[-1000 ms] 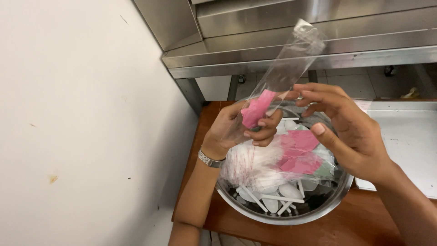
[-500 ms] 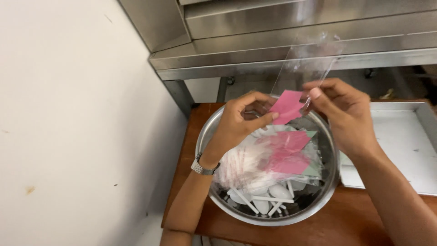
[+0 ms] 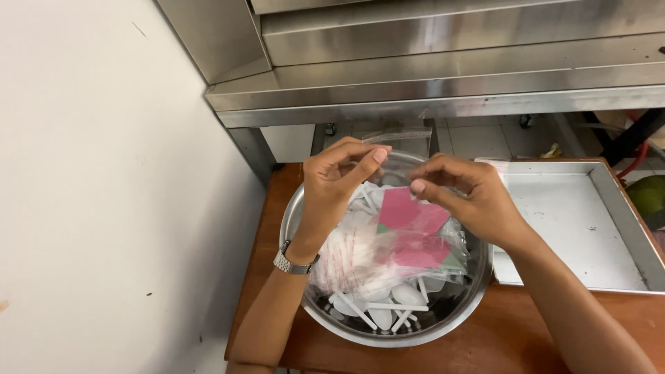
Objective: Packaging plastic spoons and pink napkins into small plastic bags and organizing them in a tray.
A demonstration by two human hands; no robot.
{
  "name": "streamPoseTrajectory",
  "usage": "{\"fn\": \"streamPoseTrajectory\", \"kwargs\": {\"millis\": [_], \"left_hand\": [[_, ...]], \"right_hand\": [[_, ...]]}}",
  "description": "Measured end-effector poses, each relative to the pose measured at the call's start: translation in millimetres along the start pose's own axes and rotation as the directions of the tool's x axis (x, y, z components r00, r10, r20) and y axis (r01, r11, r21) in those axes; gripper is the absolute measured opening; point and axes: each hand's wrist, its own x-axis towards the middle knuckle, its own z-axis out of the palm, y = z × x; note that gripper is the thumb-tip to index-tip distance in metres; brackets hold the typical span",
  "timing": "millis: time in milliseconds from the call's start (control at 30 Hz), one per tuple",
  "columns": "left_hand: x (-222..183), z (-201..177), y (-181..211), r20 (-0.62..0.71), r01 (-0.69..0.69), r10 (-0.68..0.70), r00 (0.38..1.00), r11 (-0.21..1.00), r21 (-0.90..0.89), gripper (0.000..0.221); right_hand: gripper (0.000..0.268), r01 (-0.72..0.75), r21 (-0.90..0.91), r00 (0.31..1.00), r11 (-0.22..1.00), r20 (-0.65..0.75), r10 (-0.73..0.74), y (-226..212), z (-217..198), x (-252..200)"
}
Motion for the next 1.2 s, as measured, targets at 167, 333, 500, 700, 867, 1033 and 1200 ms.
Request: {"fn": "streamPoseTrajectory", "kwargs": {"millis": [167,333,500,700,867,1033,1200], "left_hand": [[0,0,-8,-0.032,-0.027,0.026,0.999,0.999,-0.028,0.008],[0,2,0,-0.008,-0.003,0.002,1.0,0.995,-0.096,0.009],[-2,2,-1,0.031,0.031,-0.028,0.999,0.995,-0.095,0.014],[0,0,8,0.059,0.08,-0.084,0.995,0.995,0.061,0.031],[-1,1,6,0.099,0.058,-0.072,0.993,0.988,0.14,0.026],[0,-1,-6,0.069,0.048,-0.057,0.996,0.991,0.127,0.024],[1,0,-6,0.094,0.037,-0.057,0.994,0.978,0.204,0.022]], "right_hand": [[0.017,0.013,0.05,1.0,0.999,0.015,-0.013,0,3,0],[0.008,0.064,0.04,0.998,0.997,-0.003,-0.064,6,4,1],[0.011,0.043,0.09,0.998,0.995,-0.05,-0.038,11,5,-4],[0.013,0.0,-0.194,0.911,0.981,-0.404,-0.079,15,-66,-2],[0.014,-0.302,-0.187,0.883,0.935,-0.424,0.201,56,-121,-21],[0.014,-0.425,-0.21,0.856,0.881,-0.411,0.314,161,-138,-55],[0.017,-0.589,-0.367,0.791,0.72,-0.443,0.422,202,-137,-74]]}}
